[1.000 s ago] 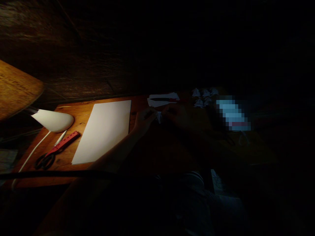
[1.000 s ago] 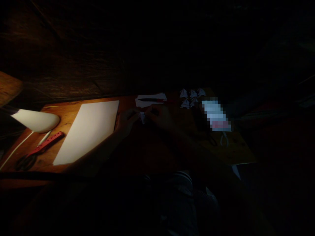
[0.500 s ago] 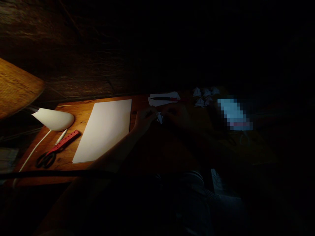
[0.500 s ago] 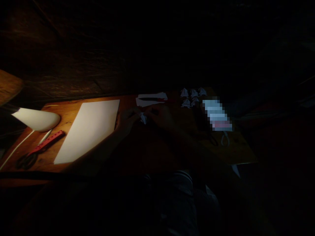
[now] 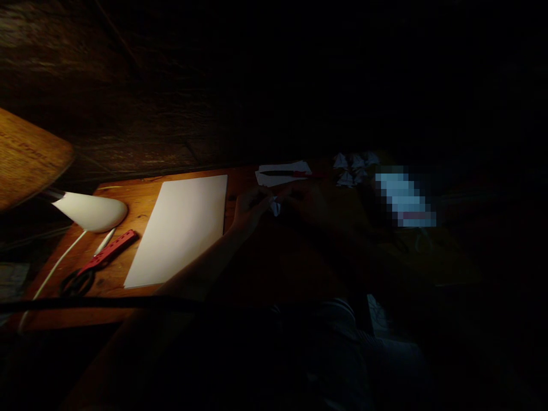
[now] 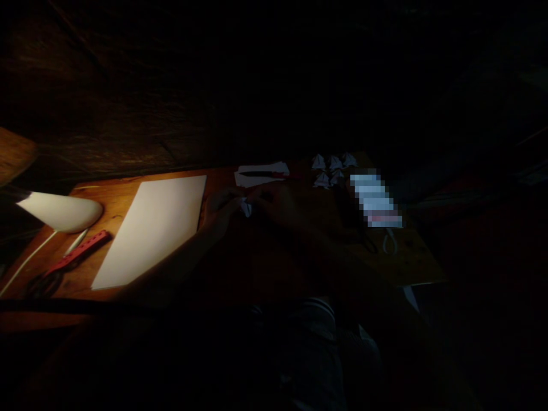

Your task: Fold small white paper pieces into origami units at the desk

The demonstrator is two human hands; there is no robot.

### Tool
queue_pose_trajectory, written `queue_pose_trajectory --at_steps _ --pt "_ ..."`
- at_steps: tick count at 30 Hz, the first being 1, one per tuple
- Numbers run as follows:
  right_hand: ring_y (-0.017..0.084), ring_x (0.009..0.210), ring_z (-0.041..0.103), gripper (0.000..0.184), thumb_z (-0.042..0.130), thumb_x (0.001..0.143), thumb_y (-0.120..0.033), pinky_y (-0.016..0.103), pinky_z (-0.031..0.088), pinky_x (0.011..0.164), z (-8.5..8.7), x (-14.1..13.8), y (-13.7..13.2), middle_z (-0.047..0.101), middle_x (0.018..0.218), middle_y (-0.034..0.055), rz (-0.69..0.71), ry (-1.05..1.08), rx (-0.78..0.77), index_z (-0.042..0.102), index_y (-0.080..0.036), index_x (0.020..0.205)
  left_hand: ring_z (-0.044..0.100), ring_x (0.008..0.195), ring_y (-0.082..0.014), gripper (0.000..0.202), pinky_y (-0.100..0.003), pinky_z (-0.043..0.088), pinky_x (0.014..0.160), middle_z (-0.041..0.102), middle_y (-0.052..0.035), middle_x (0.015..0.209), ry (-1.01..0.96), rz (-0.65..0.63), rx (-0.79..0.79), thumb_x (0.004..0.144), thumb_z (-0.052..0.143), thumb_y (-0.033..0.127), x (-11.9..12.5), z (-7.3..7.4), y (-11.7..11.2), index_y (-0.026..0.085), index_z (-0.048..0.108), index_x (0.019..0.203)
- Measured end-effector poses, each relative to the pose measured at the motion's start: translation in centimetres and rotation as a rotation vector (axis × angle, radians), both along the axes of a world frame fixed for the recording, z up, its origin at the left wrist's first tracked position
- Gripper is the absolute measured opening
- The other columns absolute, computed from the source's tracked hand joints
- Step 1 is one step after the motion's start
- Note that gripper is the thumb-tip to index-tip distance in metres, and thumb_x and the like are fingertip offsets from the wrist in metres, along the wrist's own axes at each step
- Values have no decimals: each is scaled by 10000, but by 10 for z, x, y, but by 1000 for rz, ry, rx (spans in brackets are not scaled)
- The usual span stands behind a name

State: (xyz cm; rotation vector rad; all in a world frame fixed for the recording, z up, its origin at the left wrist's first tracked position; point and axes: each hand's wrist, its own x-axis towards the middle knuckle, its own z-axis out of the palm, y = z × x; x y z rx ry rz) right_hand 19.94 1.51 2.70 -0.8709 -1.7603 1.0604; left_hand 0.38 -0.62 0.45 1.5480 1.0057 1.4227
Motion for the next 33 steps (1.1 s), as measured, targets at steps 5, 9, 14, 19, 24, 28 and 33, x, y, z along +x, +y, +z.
queue_pose_trajectory --at_steps 5,9,14,19,24,28,33 --pt "193 811 727 241 821 861 -422 322 583 771 -2 -1 -1 806 862 61 -40 15 -31 788 -192 800 692 728 -140 171 -275 561 696 747 -23 791 39 37 -12 896 796 353 -1 -2 2 203 736 840" --pt "195 846 741 153 815 823 -337 326 592 807 -2 2 2 817 912 65 -58 37 -11 798 -188 848 714 767 -148 178 -274 569 714 767 -36 838 61 133 29 907 785 377 -3 -2 3 204 745 894" --pt "198 838 735 119 768 840 -314 323 579 784 -4 2 2 813 912 52 -81 -3 47 788 -198 863 745 834 -178 217 -290 601 757 792 -40 872 81 153 35 902 790 423 -1 2 0 213 737 909" --pt "193 809 713 276 841 831 -458 306 552 734 -5 0 -2 785 892 53 -99 -7 58 766 -195 871 732 811 -176 208 -286 584 747 776 -27 844 102 190 70 893 787 412 0 3 -2 211 735 906" --pt "204 830 716 263 816 855 -454 315 561 744 -7 0 -1 788 922 59 -115 -11 93 775 -202 916 718 829 -177 116 -291 567 765 766 -23 850 138 183 114 889 757 324 1 4 -2 210 732 888" --pt "215 853 723 177 766 886 -379 326 564 761 -10 0 0 807 954 60 -126 -43 164 805 -217 947 718 853 -178 112 -294 567 788 756 -24 861 148 160 147 900 754 313 2 6 -3 209 724 871" --pt "225 877 728 196 739 958 -420 340 568 788 -10 0 -1 816 992 70 -141 -97 243 814 -239 973 717 856 -179 121 -294 569 786 754 -27 873 143 161 177 911 758 326 1 4 -2 211 725 894"
